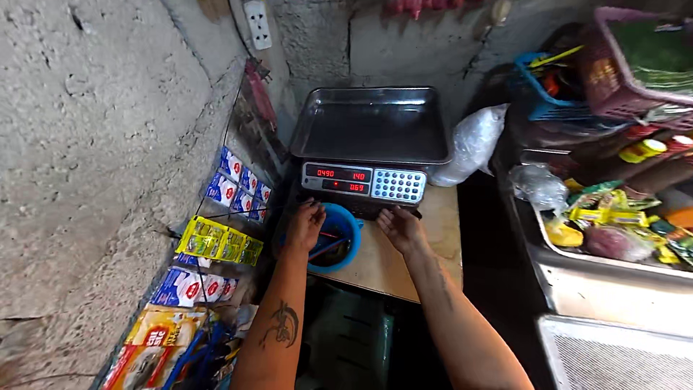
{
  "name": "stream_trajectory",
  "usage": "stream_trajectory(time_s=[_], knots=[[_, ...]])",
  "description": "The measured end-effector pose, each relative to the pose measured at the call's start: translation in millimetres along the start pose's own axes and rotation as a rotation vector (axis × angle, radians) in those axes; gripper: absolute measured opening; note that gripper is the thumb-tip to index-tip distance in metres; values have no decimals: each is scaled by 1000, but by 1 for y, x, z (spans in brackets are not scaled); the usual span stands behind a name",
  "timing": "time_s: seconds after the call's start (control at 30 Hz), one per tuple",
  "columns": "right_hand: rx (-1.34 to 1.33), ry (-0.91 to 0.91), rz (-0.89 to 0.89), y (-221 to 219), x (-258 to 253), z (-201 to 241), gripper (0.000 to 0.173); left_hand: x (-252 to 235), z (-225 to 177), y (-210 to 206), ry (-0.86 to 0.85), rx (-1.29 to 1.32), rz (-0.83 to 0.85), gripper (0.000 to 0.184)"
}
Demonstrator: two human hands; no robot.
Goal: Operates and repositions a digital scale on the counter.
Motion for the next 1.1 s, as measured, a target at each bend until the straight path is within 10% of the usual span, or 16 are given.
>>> stream_trajectory(time_s=[0.3,1.1], knots=[[-234,110,-52,-43,-18,-11,46,-6,6,-2,-77,-245,176,38],[-110,206,-30,-47,-31,4,40,-25,14,4,-77,-148,13,33]])
Point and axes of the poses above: each hand's wrist, its own x-axis away from the middle knuckle, its own y-axis out of the back of the hand, z = x × y, the point moved 6 cm from there along -x, towards the middle knuckle, and after that the axes turned 15 degrees about x, right-handed, at the moved point
